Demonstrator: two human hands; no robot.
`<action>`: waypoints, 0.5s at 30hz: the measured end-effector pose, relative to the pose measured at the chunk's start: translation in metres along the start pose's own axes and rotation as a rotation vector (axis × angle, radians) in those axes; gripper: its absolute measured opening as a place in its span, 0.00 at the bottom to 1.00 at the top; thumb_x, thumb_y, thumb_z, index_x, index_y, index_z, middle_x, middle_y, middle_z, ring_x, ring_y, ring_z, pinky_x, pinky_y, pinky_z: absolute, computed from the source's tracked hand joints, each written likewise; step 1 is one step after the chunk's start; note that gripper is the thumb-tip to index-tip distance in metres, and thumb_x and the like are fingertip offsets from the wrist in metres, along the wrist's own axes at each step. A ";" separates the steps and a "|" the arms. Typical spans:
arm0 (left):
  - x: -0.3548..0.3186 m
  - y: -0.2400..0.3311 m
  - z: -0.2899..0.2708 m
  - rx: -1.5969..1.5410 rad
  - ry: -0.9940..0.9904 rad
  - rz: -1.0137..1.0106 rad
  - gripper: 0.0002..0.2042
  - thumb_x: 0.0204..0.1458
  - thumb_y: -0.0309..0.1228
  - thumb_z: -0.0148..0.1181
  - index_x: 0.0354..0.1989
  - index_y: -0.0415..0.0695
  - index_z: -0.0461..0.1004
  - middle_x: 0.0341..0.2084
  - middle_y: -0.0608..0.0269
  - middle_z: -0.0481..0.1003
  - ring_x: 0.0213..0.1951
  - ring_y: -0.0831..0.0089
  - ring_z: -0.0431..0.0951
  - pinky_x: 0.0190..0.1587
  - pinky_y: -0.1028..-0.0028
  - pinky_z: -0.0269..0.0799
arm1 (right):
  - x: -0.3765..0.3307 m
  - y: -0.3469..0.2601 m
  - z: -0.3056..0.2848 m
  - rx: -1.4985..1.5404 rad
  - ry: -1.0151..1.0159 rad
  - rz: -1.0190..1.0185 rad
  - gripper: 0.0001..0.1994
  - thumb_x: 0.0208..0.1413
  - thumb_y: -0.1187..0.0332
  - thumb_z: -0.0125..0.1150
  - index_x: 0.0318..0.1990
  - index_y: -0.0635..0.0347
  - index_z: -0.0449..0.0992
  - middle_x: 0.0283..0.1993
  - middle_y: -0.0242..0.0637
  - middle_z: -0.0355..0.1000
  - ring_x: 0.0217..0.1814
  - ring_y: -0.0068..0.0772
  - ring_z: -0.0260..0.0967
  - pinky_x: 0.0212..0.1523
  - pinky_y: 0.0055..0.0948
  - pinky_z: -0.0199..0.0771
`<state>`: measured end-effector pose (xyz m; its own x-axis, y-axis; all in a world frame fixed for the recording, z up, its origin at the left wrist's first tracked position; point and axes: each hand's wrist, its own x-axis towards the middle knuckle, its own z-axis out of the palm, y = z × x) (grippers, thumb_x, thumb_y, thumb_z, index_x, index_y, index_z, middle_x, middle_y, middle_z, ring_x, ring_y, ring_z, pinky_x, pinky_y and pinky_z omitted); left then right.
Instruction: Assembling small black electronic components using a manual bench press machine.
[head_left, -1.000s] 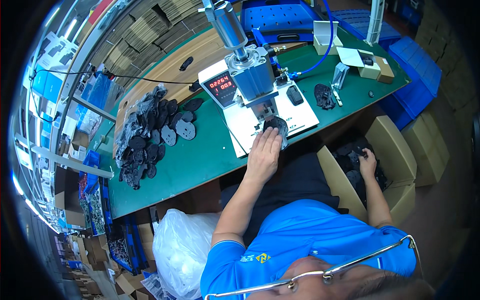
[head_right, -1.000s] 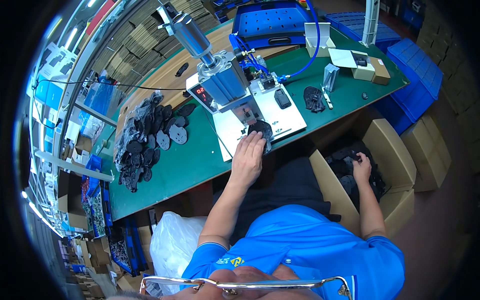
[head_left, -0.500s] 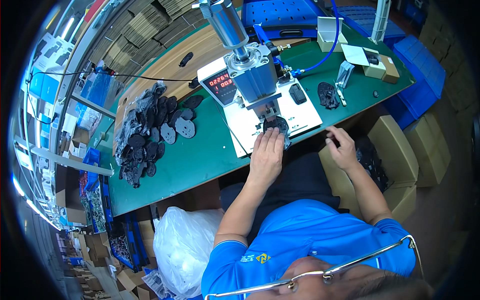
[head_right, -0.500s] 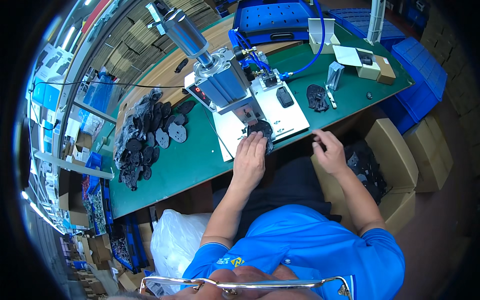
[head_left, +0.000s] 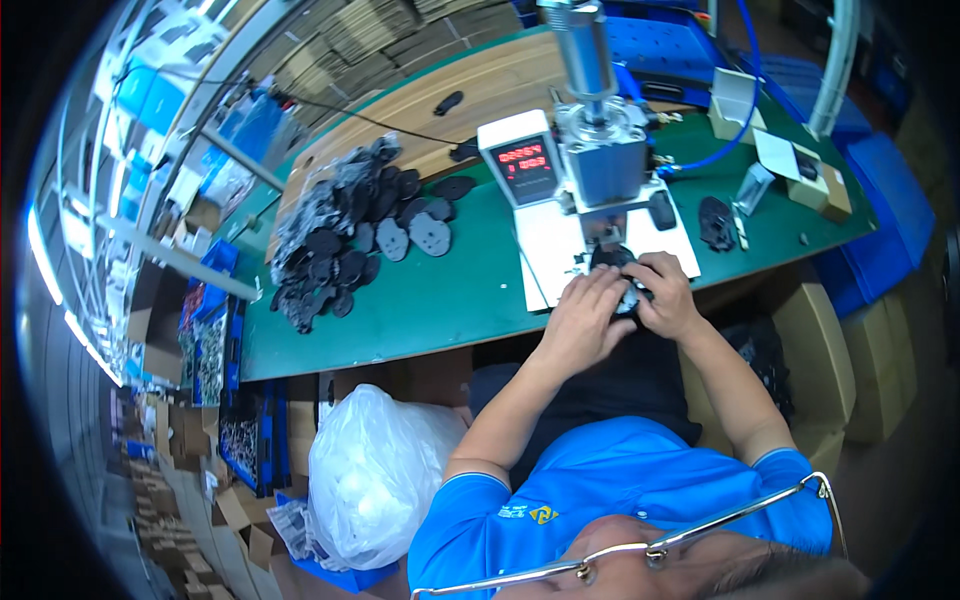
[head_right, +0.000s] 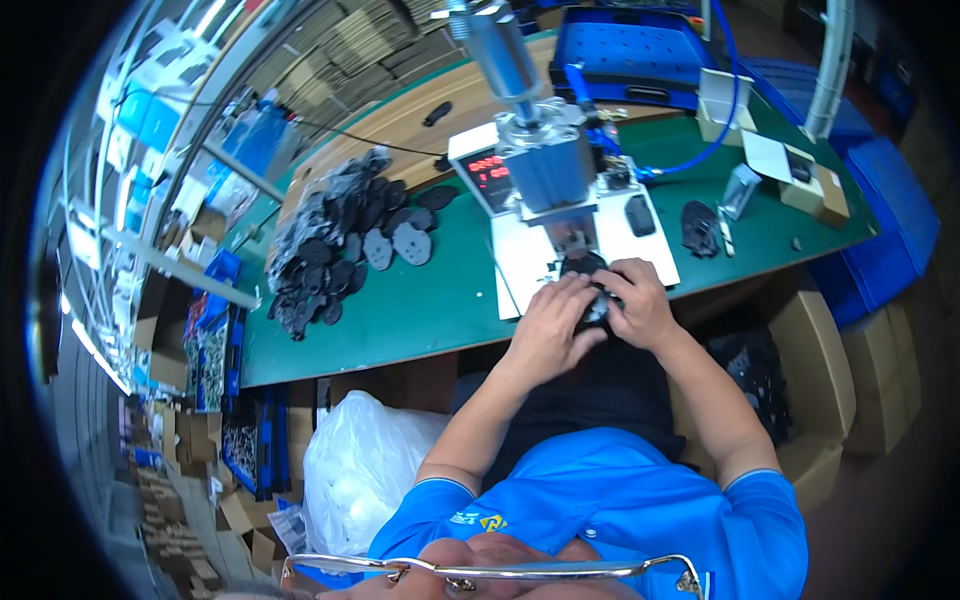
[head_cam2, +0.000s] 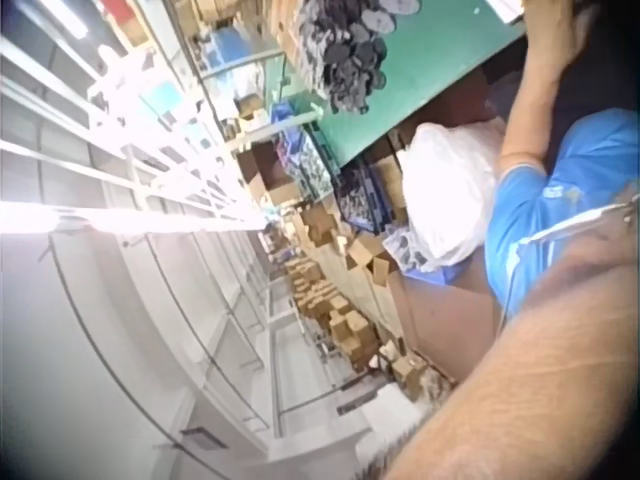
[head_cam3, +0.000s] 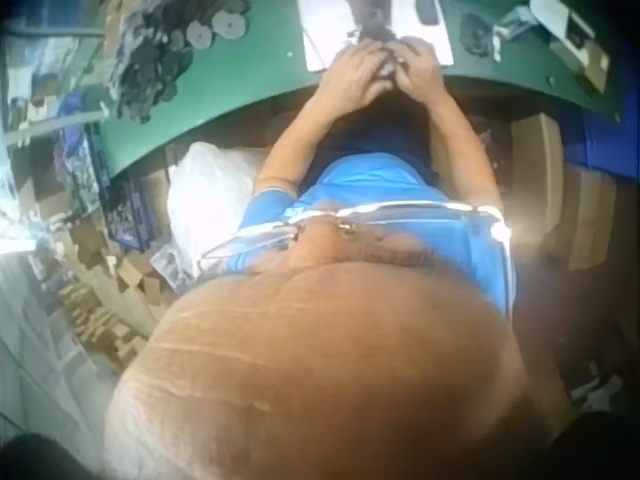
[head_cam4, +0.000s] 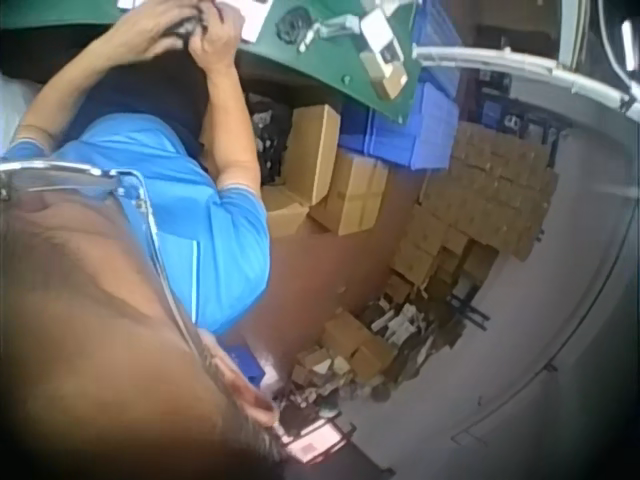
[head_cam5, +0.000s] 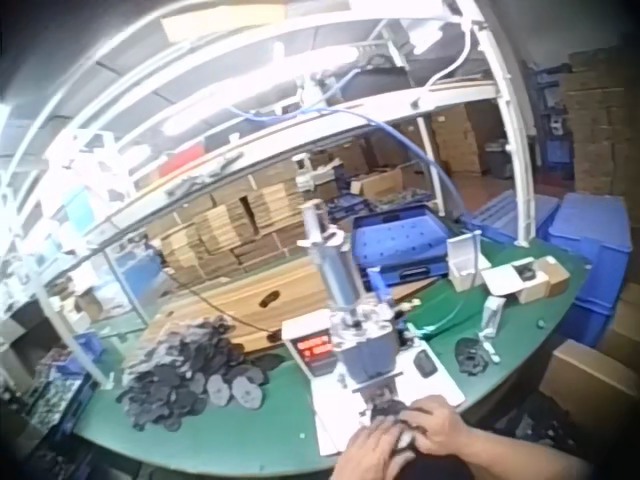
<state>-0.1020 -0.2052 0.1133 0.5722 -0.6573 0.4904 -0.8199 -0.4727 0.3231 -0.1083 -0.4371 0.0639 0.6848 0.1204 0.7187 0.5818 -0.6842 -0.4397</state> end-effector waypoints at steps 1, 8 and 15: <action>-0.002 -0.006 -0.006 -0.105 0.022 0.039 0.31 0.62 0.39 0.78 0.70 0.38 0.76 0.69 0.44 0.79 0.73 0.44 0.77 0.75 0.49 0.71 | -0.001 0.000 0.001 0.001 0.015 0.012 0.23 0.45 0.76 0.72 0.54 0.58 0.87 0.52 0.48 0.80 0.55 0.57 0.78 0.58 0.52 0.77; -0.035 -0.193 -0.060 0.326 0.561 -0.732 0.40 0.62 0.48 0.79 0.77 0.36 0.72 0.64 0.38 0.80 0.69 0.39 0.77 0.71 0.47 0.74 | 0.008 -0.010 0.007 0.010 0.090 0.008 0.20 0.42 0.77 0.71 0.47 0.57 0.87 0.48 0.45 0.79 0.50 0.56 0.78 0.54 0.49 0.77; -0.011 -0.266 -0.102 0.341 0.412 -1.249 0.53 0.57 0.51 0.83 0.84 0.35 0.61 0.67 0.34 0.80 0.71 0.37 0.78 0.74 0.46 0.74 | 0.006 -0.007 0.007 0.011 0.086 0.024 0.20 0.43 0.78 0.72 0.48 0.57 0.87 0.48 0.45 0.78 0.50 0.55 0.77 0.53 0.48 0.77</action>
<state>0.1076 -0.0121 0.1039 0.8272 0.5060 0.2441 0.3166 -0.7788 0.5415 -0.1051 -0.4267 0.0678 0.6583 0.0414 0.7516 0.5712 -0.6778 -0.4629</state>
